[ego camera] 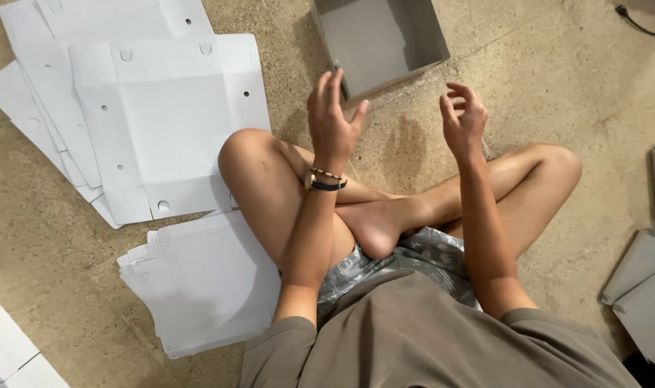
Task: The person assembles a small cardboard box by folding and tucking its flaps into place. They then pick up a flat white cardboard sheet, fold it along pre-scored lines, and prepare it for assembly.
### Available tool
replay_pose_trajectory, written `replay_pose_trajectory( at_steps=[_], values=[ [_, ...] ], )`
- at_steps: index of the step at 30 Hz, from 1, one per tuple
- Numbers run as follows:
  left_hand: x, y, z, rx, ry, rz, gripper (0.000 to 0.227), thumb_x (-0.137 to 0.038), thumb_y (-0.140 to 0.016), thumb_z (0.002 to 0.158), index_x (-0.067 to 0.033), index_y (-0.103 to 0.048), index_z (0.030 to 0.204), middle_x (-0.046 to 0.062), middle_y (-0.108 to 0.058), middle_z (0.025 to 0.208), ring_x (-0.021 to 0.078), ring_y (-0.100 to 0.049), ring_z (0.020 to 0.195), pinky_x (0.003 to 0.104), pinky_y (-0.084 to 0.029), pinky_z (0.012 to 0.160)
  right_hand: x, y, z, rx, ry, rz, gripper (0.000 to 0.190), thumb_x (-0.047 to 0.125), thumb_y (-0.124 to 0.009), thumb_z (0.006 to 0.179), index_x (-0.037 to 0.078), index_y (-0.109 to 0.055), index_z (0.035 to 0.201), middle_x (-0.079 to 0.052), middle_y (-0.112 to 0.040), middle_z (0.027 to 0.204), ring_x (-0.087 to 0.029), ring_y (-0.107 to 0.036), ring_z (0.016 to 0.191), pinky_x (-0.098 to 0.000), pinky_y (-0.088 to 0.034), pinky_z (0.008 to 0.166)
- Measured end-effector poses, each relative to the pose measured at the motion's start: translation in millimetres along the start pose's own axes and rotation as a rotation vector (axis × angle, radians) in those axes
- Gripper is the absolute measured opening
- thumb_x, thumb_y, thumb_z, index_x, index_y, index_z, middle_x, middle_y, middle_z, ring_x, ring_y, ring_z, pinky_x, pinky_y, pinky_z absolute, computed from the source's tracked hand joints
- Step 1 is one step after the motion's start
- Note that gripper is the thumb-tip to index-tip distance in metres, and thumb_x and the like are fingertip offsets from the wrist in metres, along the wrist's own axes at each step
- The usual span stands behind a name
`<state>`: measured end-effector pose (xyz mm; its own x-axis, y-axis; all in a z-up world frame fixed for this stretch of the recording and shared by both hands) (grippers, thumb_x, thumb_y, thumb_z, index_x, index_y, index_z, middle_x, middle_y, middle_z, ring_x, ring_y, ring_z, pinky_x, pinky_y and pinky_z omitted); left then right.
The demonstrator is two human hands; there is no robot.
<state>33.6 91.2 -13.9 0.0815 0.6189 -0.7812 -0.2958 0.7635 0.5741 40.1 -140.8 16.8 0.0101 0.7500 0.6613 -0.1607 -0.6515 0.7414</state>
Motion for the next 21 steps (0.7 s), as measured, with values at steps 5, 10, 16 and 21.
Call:
replay_pose_trajectory(
  at_steps=[5,10,16,21],
  values=[
    [13,-40,9,0.213,-0.029,0.373,0.074,-0.038,-0.075,0.073,-0.0139,-0.038,0.132,0.01,-0.037,0.137,0.0311,-0.035,0.126,0.041,-0.034,0.105,5,-37,20,0.078,0.053,-0.041,0.04,0.011,-0.058,0.087,0.004,-0.043,0.124,-0.017,-0.04,0.117,-0.023,-0.05,0.093,-0.0295,-0.051,0.073],
    [17,-43,13,0.113,-0.005,0.317,0.074,-0.019,-0.079,0.069,-0.01,-0.038,0.13,0.014,-0.035,0.135,0.028,-0.04,0.123,0.037,-0.042,0.101,-9,-61,36,0.122,0.027,-0.143,0.059,0.014,-0.061,0.088,0.002,-0.028,0.135,-0.021,-0.035,0.128,-0.028,-0.054,0.096,-0.039,-0.049,0.081],
    [10,-33,9,0.216,0.079,0.538,0.082,-0.019,-0.07,0.078,-0.0112,-0.018,0.141,0.004,-0.025,0.146,0.0324,-0.02,0.135,0.047,-0.022,0.111,-16,-65,48,0.086,-0.043,-0.309,0.071,0.01,-0.073,0.077,0.002,-0.03,0.133,-0.014,-0.048,0.105,-0.023,-0.055,0.089,-0.0348,-0.05,0.081],
    [-20,-13,9,0.303,0.083,0.596,0.07,-0.007,-0.065,0.08,-0.0168,-0.029,0.139,0.001,-0.042,0.137,0.0342,-0.029,0.129,0.062,-0.015,0.104,-60,-78,38,0.082,0.235,-0.41,0.028,0.015,-0.071,0.069,0.015,-0.064,0.096,-0.007,-0.05,0.092,-0.035,-0.06,0.075,-0.0428,-0.049,0.063]
  ],
)
Point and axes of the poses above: each hand's wrist, its own z-axis towards the middle knuckle, its own y-axis out of the back of the hand, x = y × z, the point moved 2 cm from there along z, towards the middle knuckle
